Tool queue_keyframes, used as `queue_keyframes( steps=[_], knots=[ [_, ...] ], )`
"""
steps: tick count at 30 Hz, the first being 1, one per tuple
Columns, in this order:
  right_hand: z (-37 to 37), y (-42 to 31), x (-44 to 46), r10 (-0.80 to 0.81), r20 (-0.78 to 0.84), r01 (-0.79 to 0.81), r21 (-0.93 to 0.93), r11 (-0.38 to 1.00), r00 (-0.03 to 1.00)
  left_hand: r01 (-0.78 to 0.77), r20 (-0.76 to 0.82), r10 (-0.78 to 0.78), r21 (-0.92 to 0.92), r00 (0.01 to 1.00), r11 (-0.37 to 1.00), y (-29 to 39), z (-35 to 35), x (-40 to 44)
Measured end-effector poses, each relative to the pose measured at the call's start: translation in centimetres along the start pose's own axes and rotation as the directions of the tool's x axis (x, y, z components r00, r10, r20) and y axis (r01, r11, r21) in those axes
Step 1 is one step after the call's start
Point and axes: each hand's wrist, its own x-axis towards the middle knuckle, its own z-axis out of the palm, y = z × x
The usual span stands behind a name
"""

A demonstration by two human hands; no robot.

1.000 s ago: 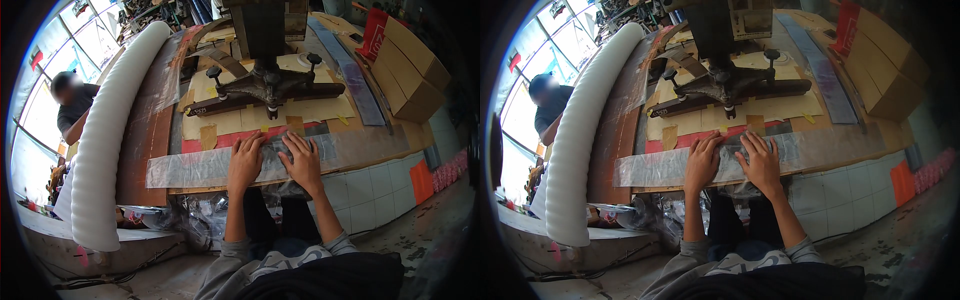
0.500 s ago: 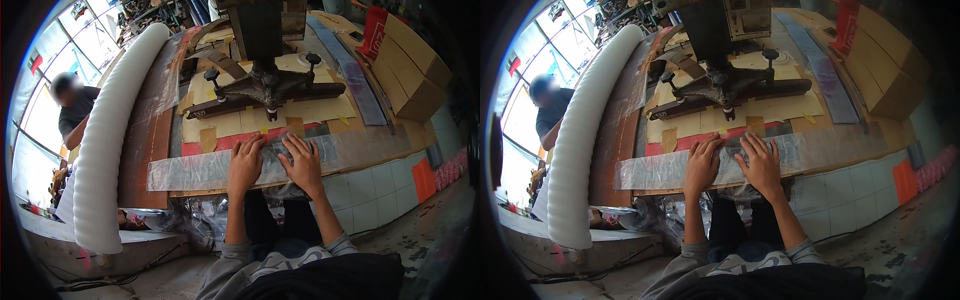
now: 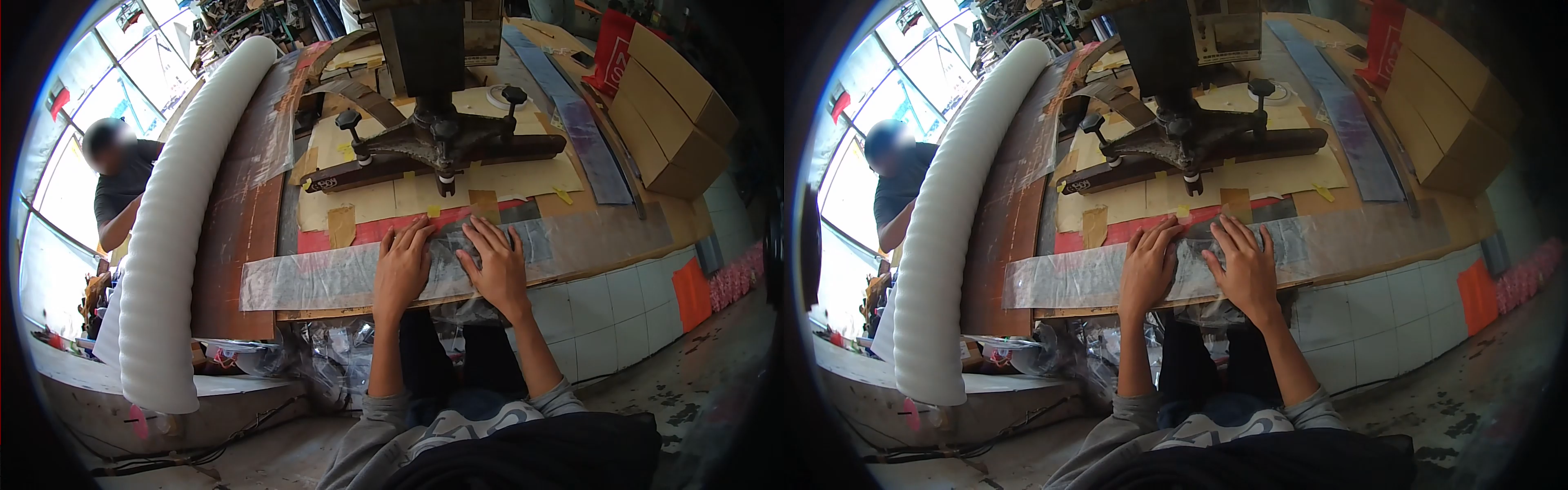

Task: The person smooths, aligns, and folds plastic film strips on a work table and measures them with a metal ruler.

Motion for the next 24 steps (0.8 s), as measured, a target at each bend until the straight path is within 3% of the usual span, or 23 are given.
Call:
queue_keyframes(
  steps=[14, 17, 20, 24],
  knots=[
    [-0.1, -0.1, -0.1, 0.0, -0.037, 0.001, 0.038, 0.999, 0.999, 0.005, 0.004, -0.005, -0.024, 1.0, 1.0, 0.3, -0.3, 0.1],
    [-0.4, -0.1, -0.1, 0.01, -0.134, 0.006, 0.12, 0.993, 0.991, 0.004, 0.005, -0.004, 0.0, 1.0, 1.0, 0.5, -0.4, 0.0],
    [-0.5, 0.2, -0.2, 0.148, -0.243, -0.038, 0.408, 0.912, 0.959, 0.003, 0.001, -0.003, 0.045, 1.0, 0.999, 0.5, -0.3, 0.0],
    [-1.3, 0.5, -0.4, 0.278, -0.24, -0.103, 0.555, 0.825, 0.93, 0.007, -0.016, -0.006, 0.062, 1.0, 0.998, 0.5, -0.4, 0.1]
  ],
)
